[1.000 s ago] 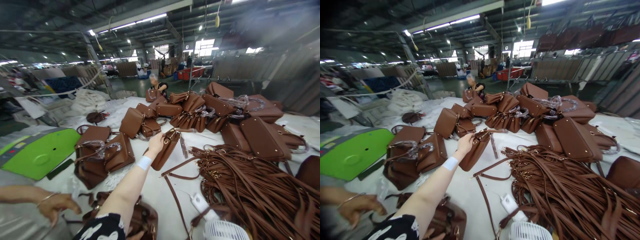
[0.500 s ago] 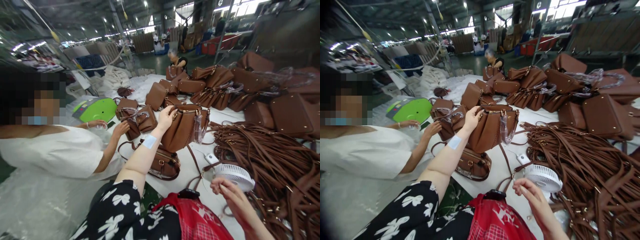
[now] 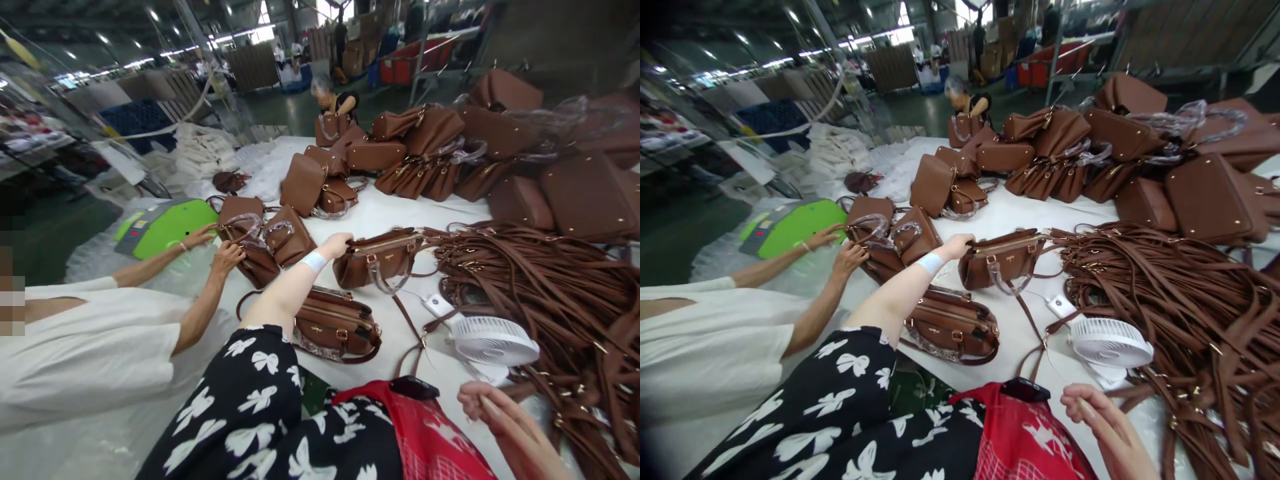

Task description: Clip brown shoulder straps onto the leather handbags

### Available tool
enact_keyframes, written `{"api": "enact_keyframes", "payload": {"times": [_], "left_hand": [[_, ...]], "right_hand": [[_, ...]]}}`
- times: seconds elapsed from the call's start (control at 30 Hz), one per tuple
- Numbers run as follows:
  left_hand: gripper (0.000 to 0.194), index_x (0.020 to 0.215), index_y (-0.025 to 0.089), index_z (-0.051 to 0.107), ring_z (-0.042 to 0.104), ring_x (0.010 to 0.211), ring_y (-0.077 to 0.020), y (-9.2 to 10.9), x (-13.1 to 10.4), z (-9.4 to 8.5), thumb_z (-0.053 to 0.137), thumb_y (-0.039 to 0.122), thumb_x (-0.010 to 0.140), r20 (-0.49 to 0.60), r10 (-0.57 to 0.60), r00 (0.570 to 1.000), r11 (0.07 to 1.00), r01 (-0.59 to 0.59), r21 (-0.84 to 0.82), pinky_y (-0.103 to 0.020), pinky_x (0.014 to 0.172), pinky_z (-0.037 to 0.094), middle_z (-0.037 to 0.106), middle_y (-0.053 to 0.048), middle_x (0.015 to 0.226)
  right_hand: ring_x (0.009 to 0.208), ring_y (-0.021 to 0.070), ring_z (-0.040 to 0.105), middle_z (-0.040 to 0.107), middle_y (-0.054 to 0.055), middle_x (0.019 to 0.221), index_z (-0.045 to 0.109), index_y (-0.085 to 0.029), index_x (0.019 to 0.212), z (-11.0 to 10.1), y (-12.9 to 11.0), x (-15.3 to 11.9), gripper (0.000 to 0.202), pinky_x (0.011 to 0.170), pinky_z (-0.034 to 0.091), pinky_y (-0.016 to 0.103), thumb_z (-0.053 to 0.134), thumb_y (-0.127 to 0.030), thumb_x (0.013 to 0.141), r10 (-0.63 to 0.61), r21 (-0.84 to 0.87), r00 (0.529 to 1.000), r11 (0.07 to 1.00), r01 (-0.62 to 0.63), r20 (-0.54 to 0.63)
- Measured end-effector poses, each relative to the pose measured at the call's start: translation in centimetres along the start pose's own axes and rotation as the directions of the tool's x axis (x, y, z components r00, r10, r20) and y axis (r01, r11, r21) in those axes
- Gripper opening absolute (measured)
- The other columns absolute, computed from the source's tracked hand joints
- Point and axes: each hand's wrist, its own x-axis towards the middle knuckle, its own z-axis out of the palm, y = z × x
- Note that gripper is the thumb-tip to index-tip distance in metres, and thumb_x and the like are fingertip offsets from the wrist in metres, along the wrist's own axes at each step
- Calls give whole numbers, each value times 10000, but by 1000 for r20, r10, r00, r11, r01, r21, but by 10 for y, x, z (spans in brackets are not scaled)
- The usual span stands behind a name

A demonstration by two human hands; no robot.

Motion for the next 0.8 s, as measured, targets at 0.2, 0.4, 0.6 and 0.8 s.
{"api": "enact_keyframes", "payload": {"times": [0.2,0.4,0.6,0.8], "left_hand": [[367,1127,147,664,596,1122,-248,-52,-19,22,516,64,802,66,-120,991,993,121,-9,-360,1031,418,674,-105,1176],[410,1171,132,640,635,1060,-213,-49,-25,8,672,198,768,89,-163,983,971,175,-162,-283,991,449,678,-97,1184],[327,993,154,674,658,986,-202,-55,-136,-35,489,411,915,-209,-303,930,921,229,-315,-304,921,494,718,-88,1036],[505,848,176,593,665,794,-184,-41,-310,28,237,513,971,-628,-691,357,722,330,-608,-324,778,539,689,-96,850]], "right_hand": [[878,269,657,717,122,961,702,-185,989,9,13,23,450,746,552,305,674,-557,738,82,-79,995,994,-77,57],[778,218,639,717,76,861,716,-203,941,44,-15,52,410,703,546,272,617,-568,785,18,-306,973,951,55,231],[863,231,664,726,62,937,698,-217,941,102,-30,94,374,796,540,316,575,-547,814,-65,-523,839,756,394,540],[978,277,648,694,121,1075,631,-179,1103,164,-25,148,496,910,501,423,546,-550,784,-297,-631,766,439,640,570]]}}
